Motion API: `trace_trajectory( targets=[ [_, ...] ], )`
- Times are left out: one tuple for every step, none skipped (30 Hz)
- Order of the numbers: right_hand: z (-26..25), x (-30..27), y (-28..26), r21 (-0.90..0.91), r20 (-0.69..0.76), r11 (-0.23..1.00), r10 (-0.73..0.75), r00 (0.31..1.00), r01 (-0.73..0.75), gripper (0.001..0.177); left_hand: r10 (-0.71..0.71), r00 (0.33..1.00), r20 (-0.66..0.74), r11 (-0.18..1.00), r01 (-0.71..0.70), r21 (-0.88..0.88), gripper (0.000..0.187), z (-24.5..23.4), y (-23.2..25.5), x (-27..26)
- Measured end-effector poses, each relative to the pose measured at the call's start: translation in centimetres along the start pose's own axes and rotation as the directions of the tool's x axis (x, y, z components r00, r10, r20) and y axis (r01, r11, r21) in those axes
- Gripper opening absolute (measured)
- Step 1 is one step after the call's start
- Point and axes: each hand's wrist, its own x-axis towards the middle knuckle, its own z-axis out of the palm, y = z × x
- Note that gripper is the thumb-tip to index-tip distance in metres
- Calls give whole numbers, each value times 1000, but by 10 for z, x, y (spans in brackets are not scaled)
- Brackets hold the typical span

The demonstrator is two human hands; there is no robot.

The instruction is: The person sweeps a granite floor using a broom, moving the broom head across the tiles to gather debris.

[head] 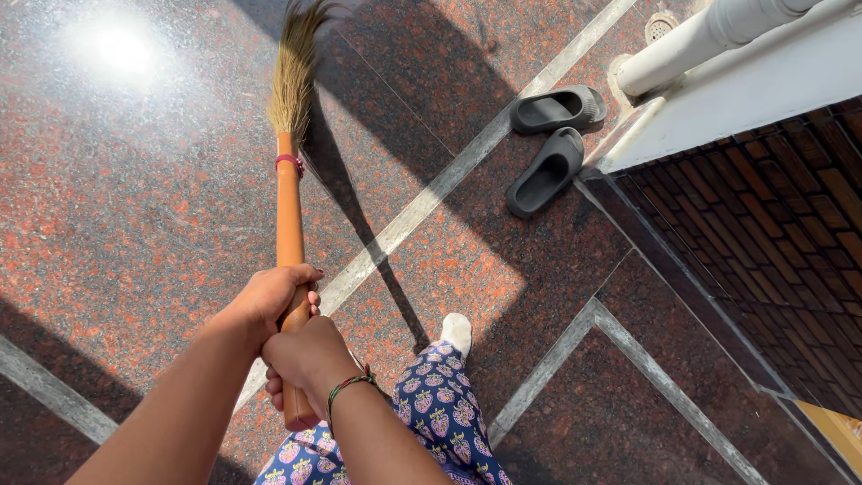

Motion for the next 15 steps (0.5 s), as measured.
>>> trace_trajectory(
  targets=[
    [1, -1, -1, -40, 8, 999, 9, 1000, -8, 9, 3, 1000, -9, 1000, -3, -1, 16, -3, -1, -1],
    [1, -2, -5, -82, 17, 997, 14, 1000, -13, 8, 9, 1000, -18, 1000, -10, -4, 14, -6, 0, -3],
    [3, -3, -8, -125, 26, 992, 20, 999, -17, 8, 16, 999, -27, 1000, -16, -7, 13, -9, 2, -3],
    [3, -4, -9, -130, 28, 992, 5, 1000, -2, 8, 9, 999, -32, 999, -10, -45, 13, -10, 3, -3],
    [4, -5, -11, -134, 30, 991, -9, 1000, 13, 8, 1, 999, -37, 997, -4, -83, 15, -11, 5, -3],
    [5, -9, -10, -138, 35, 990, -17, 999, 22, 8, -12, 999, -45, 993, 7, -120, 17, -13, 4, -5],
    [4, -12, -10, -136, 24, 990, -23, 999, 26, 9, -18, 999, -49, 991, 11, -132, 17, -12, 3, -7],
    [3, -15, -11, -135, 18, 990, -28, 999, 30, 10, -21, 998, -55, 989, 13, -145, 16, -11, 4, -8],
    [2, -19, -11, -135, 11, 990, -34, 999, 35, 11, -25, 998, -62, 987, 15, -158, 16, -9, 3, -11],
    [1, -23, -10, -121, 2, 992, -42, 999, 42, 12, 3, 999, -54, 991, -10, -134, 16, -8, 3, -15],
    [0, -28, -8, -106, -6, 993, -50, 999, 49, 13, 31, 999, -45, 993, -36, -109, 17, -5, 0, -19],
    [-3, -33, -4, -94, -25, 994, -51, 998, 49, 14, 49, 998, -26, 995, -51, -89, 17, 0, -5, -22],
    [-5, -35, -1, -79, -36, 995, -66, 997, 63, 15, 52, 998, -20, 997, -53, -54, 17, 4, -7, -24],
    [-5, -38, 5, -59, -47, 995, -77, 996, 74, 15, 50, 999, -16, 999, -50, -16, 17, 7, -11, -28],
    [-7, -42, 11, -40, -57, 996, -88, 995, 85, 16, 48, 999, -12, 999, -48, 22, 17, 10, -16, -32]
  ],
)
